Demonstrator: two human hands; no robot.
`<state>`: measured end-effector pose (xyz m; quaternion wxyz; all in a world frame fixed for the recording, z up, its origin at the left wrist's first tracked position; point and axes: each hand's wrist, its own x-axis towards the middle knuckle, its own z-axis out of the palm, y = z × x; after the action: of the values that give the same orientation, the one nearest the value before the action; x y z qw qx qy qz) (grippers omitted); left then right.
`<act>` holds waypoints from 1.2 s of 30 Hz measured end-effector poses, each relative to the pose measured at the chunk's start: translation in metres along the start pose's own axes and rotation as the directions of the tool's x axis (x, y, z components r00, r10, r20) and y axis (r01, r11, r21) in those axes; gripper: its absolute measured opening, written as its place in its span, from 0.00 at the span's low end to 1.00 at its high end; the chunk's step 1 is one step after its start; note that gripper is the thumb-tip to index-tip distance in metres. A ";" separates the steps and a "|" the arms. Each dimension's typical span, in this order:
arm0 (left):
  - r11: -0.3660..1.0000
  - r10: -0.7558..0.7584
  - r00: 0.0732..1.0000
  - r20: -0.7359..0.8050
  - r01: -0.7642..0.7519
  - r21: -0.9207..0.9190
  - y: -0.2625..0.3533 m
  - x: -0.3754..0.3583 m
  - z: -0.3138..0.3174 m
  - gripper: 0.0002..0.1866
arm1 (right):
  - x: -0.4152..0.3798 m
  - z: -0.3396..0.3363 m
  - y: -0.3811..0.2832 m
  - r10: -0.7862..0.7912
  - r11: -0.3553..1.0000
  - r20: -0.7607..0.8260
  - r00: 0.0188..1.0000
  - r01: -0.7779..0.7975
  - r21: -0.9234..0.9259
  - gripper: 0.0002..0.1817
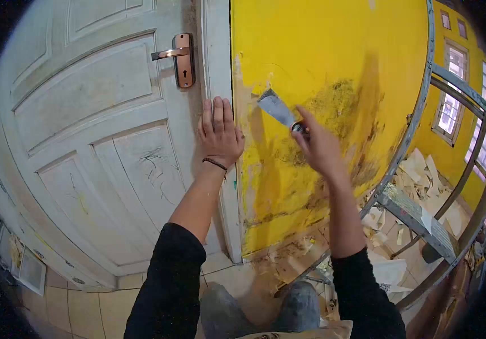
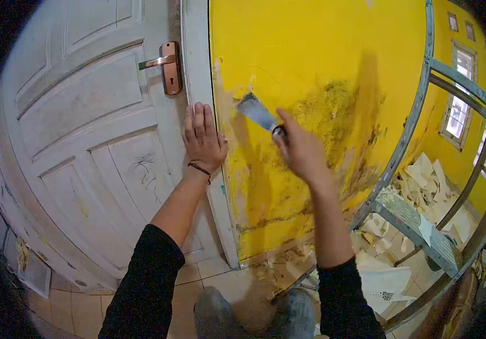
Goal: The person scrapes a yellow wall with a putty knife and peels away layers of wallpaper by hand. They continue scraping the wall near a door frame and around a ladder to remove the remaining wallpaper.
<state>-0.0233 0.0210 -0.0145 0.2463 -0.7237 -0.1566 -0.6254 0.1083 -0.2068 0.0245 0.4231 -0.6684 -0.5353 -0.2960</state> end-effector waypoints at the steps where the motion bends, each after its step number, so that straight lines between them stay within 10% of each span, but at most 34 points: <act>1: 1.000 -0.005 1.000 0.001 0.005 -0.005 0.001 0.000 0.000 0.42 | 0.016 -0.014 0.013 -0.117 0.990 -0.030 0.993 0.115 -0.080 0.21; 8: 1.000 0.002 0.998 -0.056 -0.002 0.007 -0.001 0.001 0.000 0.42 | 0.168 -0.095 -0.017 -0.267 0.603 0.382 0.885 0.463 -0.650 0.08; 18: 1.000 -0.014 0.999 -0.050 0.013 -0.021 0.000 -0.002 0.001 0.43 | 0.231 -0.060 -0.118 -0.292 0.327 0.643 0.708 0.706 -0.629 0.12; 23: 0.999 -0.032 0.998 -0.051 0.029 -0.046 0.000 0.000 -0.001 0.43 | 0.239 -0.070 -0.109 -0.312 0.281 0.587 0.747 0.663 -0.694 0.11; 27: 0.998 -0.033 0.998 -0.053 0.030 -0.059 0.002 -0.003 -0.001 0.43 | 0.213 -0.035 -0.067 -0.615 0.273 0.511 0.601 0.770 -0.577 0.06; 34: 0.999 -0.017 0.999 -0.046 0.016 -0.029 0.001 0.000 -0.002 0.44 | 0.206 -0.053 -0.065 -0.536 0.328 0.430 0.727 0.648 -0.687 0.06; 36: 0.998 -0.019 0.998 -0.057 0.016 -0.058 0.001 0.001 -0.002 0.45 | 0.193 -0.019 -0.052 -0.680 0.220 0.485 0.550 0.784 -0.581 0.04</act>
<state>-0.0240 0.0196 -0.0132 0.2242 -0.7109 -0.1377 -0.6523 0.1077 -0.1301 0.2096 -0.1183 -0.4615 -0.6359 -0.6072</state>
